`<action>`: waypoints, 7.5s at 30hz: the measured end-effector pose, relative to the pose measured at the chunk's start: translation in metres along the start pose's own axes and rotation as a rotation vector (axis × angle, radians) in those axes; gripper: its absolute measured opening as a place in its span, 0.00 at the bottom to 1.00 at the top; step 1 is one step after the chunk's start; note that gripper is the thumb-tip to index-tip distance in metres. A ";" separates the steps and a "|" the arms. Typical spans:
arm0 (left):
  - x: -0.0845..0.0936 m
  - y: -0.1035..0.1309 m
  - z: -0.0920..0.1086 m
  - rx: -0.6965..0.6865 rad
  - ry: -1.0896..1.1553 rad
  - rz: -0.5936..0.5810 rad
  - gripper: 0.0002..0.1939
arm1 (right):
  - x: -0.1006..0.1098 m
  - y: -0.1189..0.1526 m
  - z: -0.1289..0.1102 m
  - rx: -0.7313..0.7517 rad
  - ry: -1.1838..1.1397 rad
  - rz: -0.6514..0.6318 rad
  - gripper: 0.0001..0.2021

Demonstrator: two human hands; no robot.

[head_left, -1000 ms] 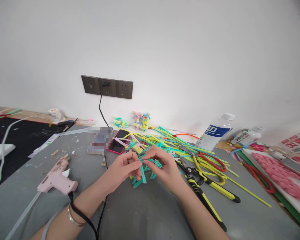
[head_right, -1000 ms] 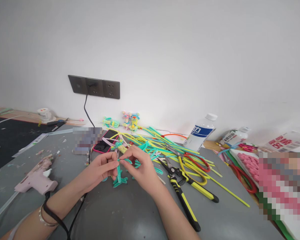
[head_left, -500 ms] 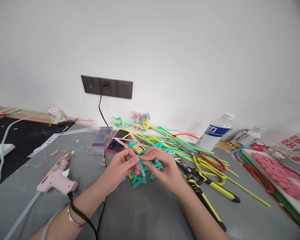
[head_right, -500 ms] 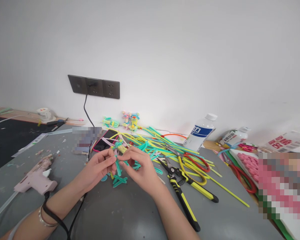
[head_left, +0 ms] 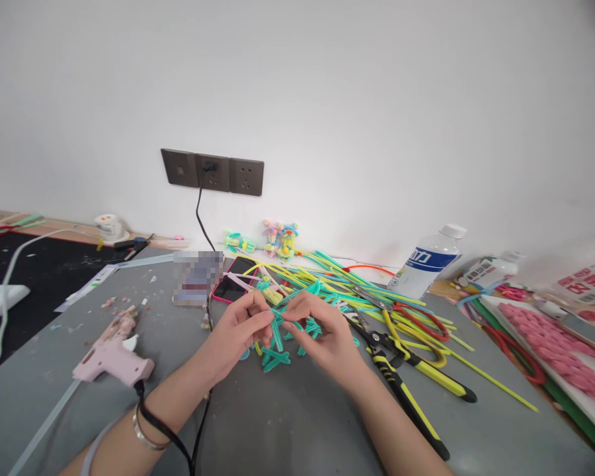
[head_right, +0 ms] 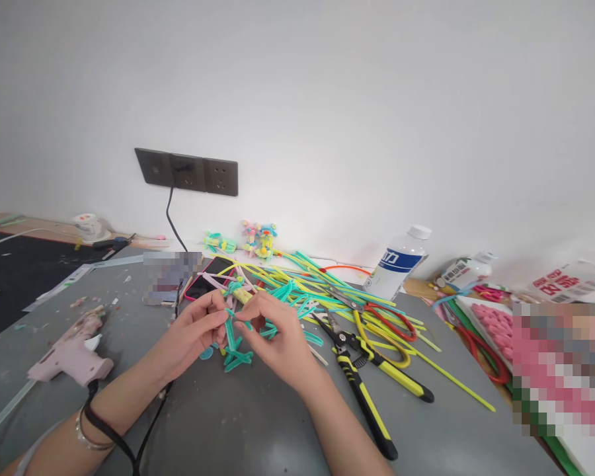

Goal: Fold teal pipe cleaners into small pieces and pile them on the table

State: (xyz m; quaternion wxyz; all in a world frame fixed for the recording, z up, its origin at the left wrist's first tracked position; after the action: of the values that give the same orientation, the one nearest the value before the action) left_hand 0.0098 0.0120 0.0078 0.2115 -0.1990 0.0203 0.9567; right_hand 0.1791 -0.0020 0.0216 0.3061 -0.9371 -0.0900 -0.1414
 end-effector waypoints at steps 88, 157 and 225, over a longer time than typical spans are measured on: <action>0.007 -0.005 0.009 -0.210 -0.559 0.085 0.07 | 0.007 -0.005 0.017 -0.427 -0.091 -0.164 0.16; 0.009 -0.007 0.002 -0.154 -0.345 0.029 0.12 | 0.004 -0.004 0.016 -0.671 -0.490 -0.110 0.20; 0.013 -0.010 -0.004 -0.231 -0.807 0.027 0.10 | -0.004 0.007 0.027 -0.645 -0.030 -0.467 0.05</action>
State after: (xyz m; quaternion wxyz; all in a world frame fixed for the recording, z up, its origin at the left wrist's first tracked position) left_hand 0.0049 0.0252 -0.0008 0.1665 0.1696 -0.1689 0.9565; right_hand 0.1832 0.0085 -0.0043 -0.0456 -0.9415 -0.2561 -0.2143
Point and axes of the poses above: each hand's wrist, its own y-axis away from the middle knuckle, its own x-axis out of the back of the hand, z = x × y, the point moved 2 cm from there along -y, towards the middle knuckle, and after that the axes turned 4 degrees about -x, right-handed, at the moved point
